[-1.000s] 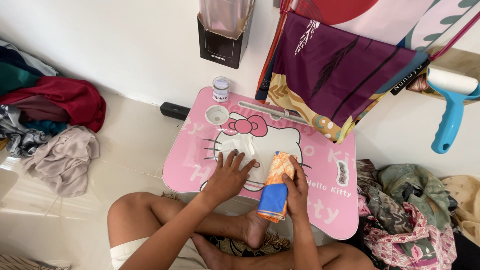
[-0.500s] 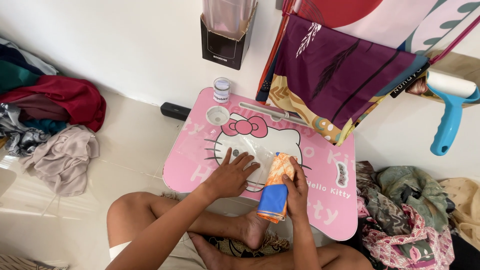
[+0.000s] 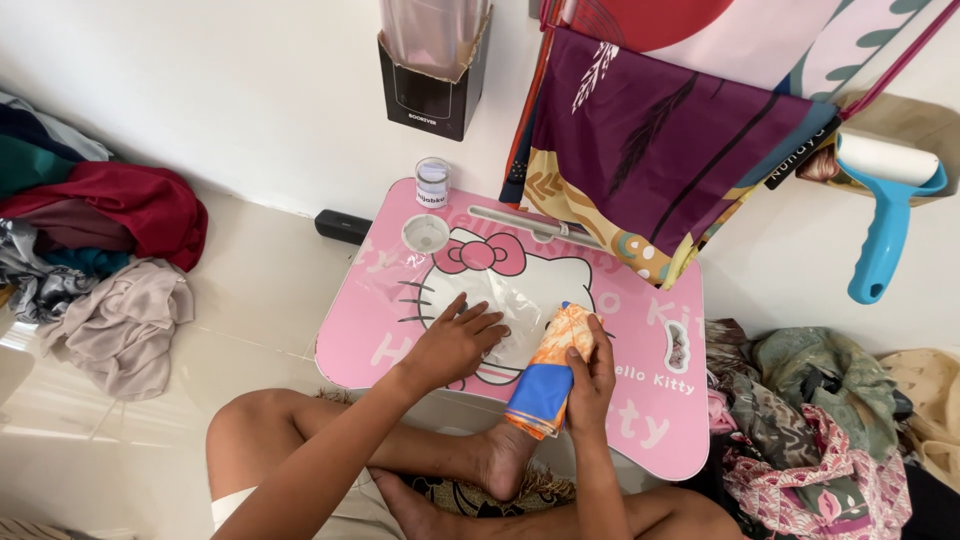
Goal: A person uses a lint roller to clean an orange scarf on a small table and then carefully slides it into a plastic sleeve.
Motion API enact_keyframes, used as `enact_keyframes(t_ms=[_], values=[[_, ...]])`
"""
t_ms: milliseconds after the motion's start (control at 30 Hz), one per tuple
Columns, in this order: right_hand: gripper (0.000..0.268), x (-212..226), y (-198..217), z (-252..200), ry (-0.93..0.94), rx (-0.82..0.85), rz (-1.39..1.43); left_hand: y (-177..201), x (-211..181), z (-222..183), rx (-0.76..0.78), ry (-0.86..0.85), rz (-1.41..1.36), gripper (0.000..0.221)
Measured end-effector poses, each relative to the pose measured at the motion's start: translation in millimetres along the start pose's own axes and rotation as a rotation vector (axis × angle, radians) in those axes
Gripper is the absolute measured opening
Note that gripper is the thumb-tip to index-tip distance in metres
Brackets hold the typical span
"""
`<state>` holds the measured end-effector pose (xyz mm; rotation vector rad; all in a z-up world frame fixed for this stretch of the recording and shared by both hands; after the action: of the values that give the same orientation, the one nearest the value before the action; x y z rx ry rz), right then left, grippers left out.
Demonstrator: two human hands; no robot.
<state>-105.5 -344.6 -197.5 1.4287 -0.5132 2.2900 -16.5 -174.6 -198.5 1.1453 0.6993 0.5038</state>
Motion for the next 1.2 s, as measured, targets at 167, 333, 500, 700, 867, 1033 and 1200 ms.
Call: enact_keyframes(t_ms=[167,333,500,700,867,1033,1200], values=[[0.061,-0.7,2.0,-1.3,0.012,-0.011,0.059,-9.8,8.0,-0.7,-0.128,0.057,-0.131,0.028],[0.062,-9.7,14.7,-3.4,0.038,-0.059,0.091,-9.7,8.1,-5.9,-0.196,0.053,-0.155,0.036],[0.061,-4.6,13.7,-4.5,-0.059,-0.077,0.154,-9.3,4.2,-7.6,-0.161,-0.035,-0.178,0.063],[0.061,15.9,-13.0,-27.1,-0.090,0.139,0.073,7.7,-3.4,-2.4,-0.122,-0.014,-0.156,0.071],[0.054,13.1,-24.6,-16.7,-0.016,0.340,-0.182,6.3,-0.7,-3.0,-0.128,-0.024,-0.182,0.068],[0.055,-8.0,-18.9,-13.2,-0.174,0.346,-0.279,16.6,0.1,-11.4,-0.157,-0.042,-0.279,0.064],[0.055,2.4,-31.1,-25.4,-0.152,0.408,-0.302,41.3,-3.1,-37.7,-0.145,-0.028,-0.337,0.072]])
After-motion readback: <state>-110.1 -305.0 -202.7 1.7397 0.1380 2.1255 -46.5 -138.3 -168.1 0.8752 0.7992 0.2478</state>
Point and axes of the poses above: each hand's wrist, its own z-axis towards the middle knuckle, its own y-axis out of the back of the hand, x = y × z, the point moved 9 cm from there along z, towards the middle knuckle, and after that the axes turned 15 degrees about y, right-handed, at the moved point
